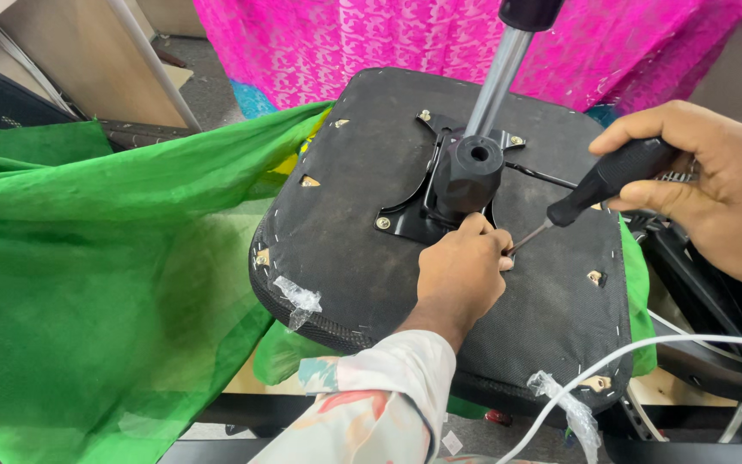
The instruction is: The person uses a screwdriver to fasten screws into the underside of an office chair seat, securing the gas lift mechanism. They repeatedly pick up screws from a small container and tighten them into the mounting plate.
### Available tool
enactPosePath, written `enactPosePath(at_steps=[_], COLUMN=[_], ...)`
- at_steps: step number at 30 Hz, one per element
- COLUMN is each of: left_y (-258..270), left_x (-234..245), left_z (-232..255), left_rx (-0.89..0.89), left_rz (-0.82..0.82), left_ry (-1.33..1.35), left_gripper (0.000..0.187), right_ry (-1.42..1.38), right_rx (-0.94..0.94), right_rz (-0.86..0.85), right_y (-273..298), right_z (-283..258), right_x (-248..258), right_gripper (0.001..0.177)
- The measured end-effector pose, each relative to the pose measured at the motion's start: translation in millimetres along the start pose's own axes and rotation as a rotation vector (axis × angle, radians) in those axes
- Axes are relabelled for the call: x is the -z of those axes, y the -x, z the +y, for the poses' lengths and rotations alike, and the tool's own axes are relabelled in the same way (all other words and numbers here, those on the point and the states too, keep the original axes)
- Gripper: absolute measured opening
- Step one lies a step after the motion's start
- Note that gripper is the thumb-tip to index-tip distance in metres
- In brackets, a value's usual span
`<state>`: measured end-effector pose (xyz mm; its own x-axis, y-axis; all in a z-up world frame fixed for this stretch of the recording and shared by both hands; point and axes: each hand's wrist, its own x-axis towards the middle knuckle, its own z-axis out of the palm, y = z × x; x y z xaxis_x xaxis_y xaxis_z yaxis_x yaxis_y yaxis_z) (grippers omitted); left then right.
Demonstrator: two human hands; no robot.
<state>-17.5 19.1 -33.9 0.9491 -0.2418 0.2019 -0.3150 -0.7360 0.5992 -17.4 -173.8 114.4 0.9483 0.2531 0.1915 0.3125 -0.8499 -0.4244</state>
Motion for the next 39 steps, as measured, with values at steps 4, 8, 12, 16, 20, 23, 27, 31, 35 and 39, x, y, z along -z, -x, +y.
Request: enactPosePath(at_steps=[4, 8, 12, 16, 20, 23, 27, 31, 35, 39], left_y=[-2, 1, 1, 1, 0, -1, 0, 0, 0, 0], left_x=[-1, -2, -5, -4, -1, -1, -3, -3, -1, 0], left_z=[2, -1, -1, -3, -3, -2, 1, -1, -2, -3], left_rx=[0.009, -0.020, -0.034, -0.045, -0.042, -0.012, -0.049, -0.020, 0.009, 0.025], left_rz=[0.032, 0.050, 0.089, 0.105, 0.056, 0.003, 0.076, 0.038, 0.000, -0.012], left_ry=[0.005, 0.027, 0.039, 0.063, 0.079, 0.078, 0.062, 0.049, 0.093, 0.102], left_gripper=[0.013, 0.014, 0.014, 0.013, 0.013, 0.011, 0.010, 0.009, 0.014, 0.024], right_ry=[-0.039, -0.036, -0.072, 0.054, 0.240, 0.457, 0.559, 0.309, 0.104, 0.461], right_rx=[0.075, 0.023, 0.067, -0.015, -0.424, -0.510, -0.101, 0.606, 0.423, -0.198], right_rz=[0.005, -0.008, 0.012, 0.024, -0.055, -0.187, -0.186, -0.069, -0.072, -0.153], right_y=[-2, -3, -3, -11, -25, -32, -41, -63, -59, -49], right_z=[0, 9, 13, -9, -48, -63, -33, 25, 60, 34], right_x=[2, 2, 1, 5, 11, 13, 21, 38, 37, 30], right_gripper=[0.036, 0.037, 0.037, 0.035, 0.031, 0.041, 0.046, 0.047, 0.037, 0.034])
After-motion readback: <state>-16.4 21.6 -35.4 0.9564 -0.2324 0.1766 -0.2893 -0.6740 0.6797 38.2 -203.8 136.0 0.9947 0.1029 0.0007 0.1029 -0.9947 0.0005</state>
